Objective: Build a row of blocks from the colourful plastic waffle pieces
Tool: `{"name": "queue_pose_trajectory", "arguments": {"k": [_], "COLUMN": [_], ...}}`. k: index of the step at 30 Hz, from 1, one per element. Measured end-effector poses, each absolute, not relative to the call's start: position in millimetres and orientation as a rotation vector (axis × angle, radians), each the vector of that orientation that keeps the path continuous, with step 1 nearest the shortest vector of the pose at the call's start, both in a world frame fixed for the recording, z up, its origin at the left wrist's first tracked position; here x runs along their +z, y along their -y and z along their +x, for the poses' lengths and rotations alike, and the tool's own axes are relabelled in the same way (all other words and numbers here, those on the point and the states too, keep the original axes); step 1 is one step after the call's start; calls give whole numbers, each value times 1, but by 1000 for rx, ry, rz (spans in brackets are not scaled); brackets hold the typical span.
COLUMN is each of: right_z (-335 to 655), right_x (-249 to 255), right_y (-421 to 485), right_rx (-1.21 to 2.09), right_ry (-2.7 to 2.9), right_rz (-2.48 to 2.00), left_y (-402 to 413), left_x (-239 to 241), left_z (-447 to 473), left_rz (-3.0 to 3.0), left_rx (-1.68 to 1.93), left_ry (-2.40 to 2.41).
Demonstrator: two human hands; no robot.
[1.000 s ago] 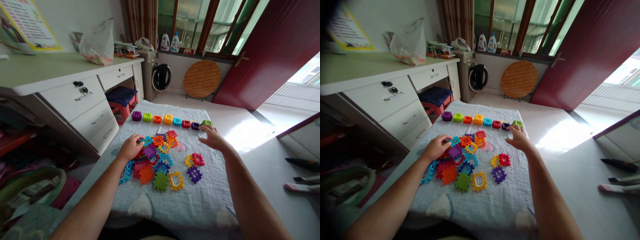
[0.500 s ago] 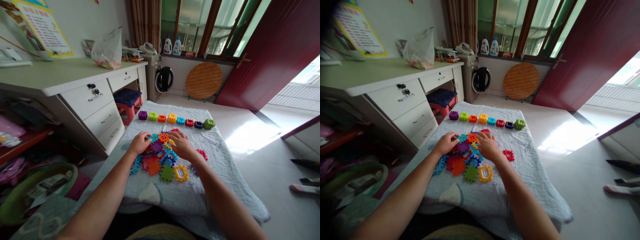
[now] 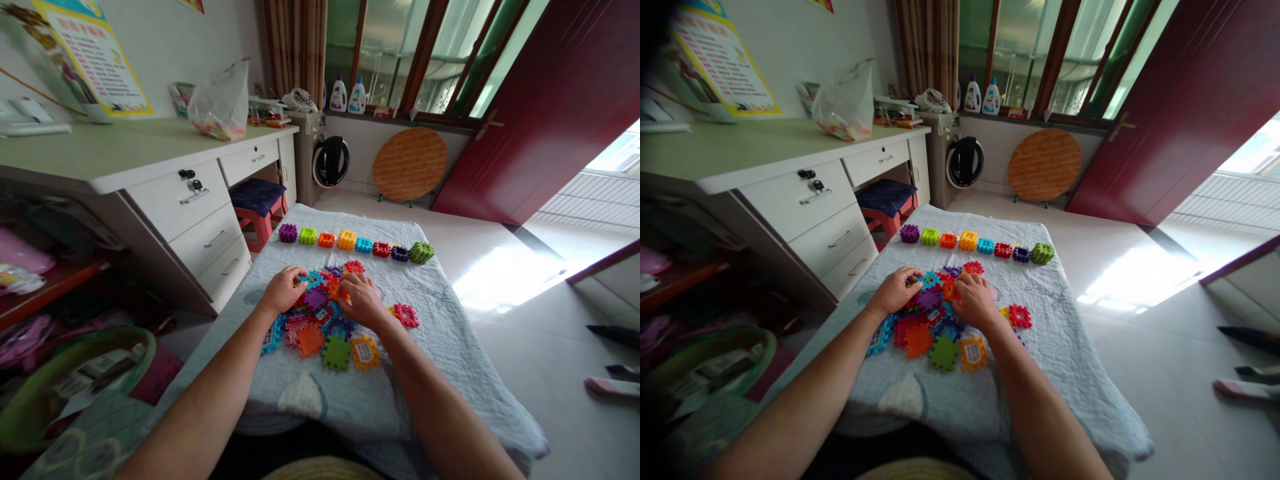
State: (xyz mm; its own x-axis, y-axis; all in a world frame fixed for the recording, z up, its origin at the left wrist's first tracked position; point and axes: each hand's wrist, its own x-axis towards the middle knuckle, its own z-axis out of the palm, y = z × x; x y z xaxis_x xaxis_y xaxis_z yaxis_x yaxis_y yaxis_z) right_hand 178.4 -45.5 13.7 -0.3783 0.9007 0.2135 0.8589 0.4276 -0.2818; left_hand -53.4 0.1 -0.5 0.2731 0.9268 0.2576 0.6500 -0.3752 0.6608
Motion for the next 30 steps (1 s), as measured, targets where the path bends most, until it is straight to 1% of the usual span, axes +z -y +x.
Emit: {"name": "queue_pose_trajectory", "arguments": {"k": [5, 9, 15, 18, 20, 25, 27, 30], "right_z": [183, 187, 194, 197, 200, 212, 216, 218], "right_x": [10, 12, 13, 10, 7, 1, -2, -7], "right_y": [48, 46, 45, 44, 43, 37, 35, 32], "right_rx": [182, 249, 359, 433, 375, 80, 54, 124], "right_ry": [2306, 2180, 1802, 1770, 1838, 1855, 1847, 1846], "right_rz": [-1413, -1357, -1389, -1427, -1456, -1673, -1774, -1844], "left_y": [0, 0, 0, -1, -1, -2, -2, -1], "left_x": [0, 2, 1, 0, 0, 1, 1, 1], "left_z": [-53, -53, -53, -53, -53, -52, -52, -51], "left_rz": [2117, 2110, 2111, 2112, 2113, 2116, 2120, 2120], "left_rx": [872, 863, 846, 850, 858, 868, 861, 858], "left_ry": [-1429, -1431, -1440, -1436, -1433, -1437, -1441, -1443]}}
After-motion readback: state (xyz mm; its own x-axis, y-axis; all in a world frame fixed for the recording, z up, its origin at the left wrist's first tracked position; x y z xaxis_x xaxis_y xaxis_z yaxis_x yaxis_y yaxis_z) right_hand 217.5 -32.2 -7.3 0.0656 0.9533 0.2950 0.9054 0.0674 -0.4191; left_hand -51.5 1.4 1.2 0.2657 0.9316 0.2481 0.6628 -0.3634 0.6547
